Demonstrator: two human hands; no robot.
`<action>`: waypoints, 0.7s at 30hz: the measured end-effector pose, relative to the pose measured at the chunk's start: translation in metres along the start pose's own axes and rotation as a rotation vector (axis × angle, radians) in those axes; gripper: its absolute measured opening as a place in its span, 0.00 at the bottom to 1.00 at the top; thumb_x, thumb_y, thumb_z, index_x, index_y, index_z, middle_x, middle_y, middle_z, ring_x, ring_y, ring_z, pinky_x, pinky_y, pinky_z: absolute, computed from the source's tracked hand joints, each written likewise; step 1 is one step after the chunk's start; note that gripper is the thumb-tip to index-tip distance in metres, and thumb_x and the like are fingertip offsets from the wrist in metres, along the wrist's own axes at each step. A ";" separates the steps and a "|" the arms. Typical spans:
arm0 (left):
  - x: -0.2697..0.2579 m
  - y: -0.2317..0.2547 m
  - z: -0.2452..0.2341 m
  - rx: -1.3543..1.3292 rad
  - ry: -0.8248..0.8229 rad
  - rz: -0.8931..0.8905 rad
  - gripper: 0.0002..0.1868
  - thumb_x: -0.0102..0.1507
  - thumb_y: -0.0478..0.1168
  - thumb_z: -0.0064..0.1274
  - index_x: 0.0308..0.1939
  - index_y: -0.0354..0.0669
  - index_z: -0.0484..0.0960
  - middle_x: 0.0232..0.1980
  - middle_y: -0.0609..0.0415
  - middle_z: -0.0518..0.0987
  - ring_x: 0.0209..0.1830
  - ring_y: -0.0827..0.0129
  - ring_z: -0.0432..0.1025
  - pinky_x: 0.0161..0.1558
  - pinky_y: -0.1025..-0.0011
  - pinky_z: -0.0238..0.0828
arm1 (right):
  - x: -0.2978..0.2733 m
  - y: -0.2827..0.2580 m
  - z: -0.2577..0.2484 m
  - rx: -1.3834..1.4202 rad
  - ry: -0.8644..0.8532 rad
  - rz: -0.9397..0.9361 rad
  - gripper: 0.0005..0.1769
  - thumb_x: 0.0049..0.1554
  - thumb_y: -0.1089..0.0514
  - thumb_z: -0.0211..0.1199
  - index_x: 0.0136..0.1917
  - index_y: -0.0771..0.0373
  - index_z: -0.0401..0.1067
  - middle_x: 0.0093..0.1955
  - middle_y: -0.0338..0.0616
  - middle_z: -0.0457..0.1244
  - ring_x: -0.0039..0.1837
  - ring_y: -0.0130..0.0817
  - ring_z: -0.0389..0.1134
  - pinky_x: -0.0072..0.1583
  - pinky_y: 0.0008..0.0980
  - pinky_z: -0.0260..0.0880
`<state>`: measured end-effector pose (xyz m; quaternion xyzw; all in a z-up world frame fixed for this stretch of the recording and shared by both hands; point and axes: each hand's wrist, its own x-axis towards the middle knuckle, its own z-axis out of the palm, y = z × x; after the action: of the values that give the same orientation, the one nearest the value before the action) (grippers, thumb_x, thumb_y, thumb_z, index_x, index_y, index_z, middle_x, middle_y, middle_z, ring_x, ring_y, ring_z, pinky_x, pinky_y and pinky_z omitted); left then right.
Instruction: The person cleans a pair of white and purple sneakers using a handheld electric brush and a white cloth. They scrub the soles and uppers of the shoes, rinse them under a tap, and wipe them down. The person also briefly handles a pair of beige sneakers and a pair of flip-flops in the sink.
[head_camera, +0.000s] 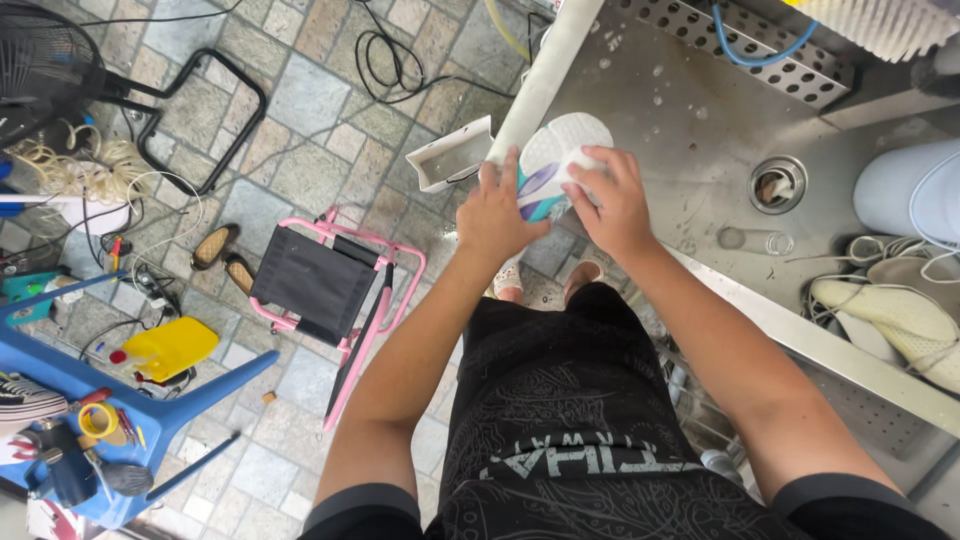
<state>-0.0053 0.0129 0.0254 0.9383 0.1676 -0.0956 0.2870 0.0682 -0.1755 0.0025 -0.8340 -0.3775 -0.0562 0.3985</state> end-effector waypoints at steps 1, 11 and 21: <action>-0.008 -0.002 -0.005 -0.016 0.007 -0.006 0.59 0.44 0.60 0.72 0.73 0.43 0.61 0.63 0.39 0.68 0.50 0.45 0.76 0.45 0.54 0.77 | 0.003 0.002 0.002 0.045 0.018 0.052 0.12 0.59 0.63 0.71 0.56 0.63 0.77 0.65 0.52 0.64 0.65 0.52 0.64 0.65 0.44 0.66; -0.055 -0.035 0.025 -0.728 0.422 0.333 0.54 0.46 0.42 0.78 0.71 0.37 0.63 0.68 0.38 0.73 0.68 0.48 0.72 0.69 0.59 0.68 | 0.014 0.030 0.029 0.044 0.118 0.271 0.11 0.59 0.60 0.72 0.52 0.64 0.75 0.56 0.50 0.67 0.60 0.50 0.65 0.63 0.45 0.64; -0.031 -0.031 0.026 -0.651 0.355 0.245 0.51 0.44 0.44 0.75 0.69 0.39 0.67 0.66 0.41 0.75 0.67 0.51 0.73 0.67 0.61 0.70 | 0.027 -0.036 0.027 0.184 0.000 0.127 0.10 0.59 0.57 0.71 0.53 0.61 0.78 0.59 0.49 0.69 0.61 0.46 0.67 0.64 0.43 0.66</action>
<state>-0.0476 0.0147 -0.0030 0.8131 0.1227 0.1614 0.5456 0.0573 -0.1262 0.0176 -0.8160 -0.3275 0.0039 0.4763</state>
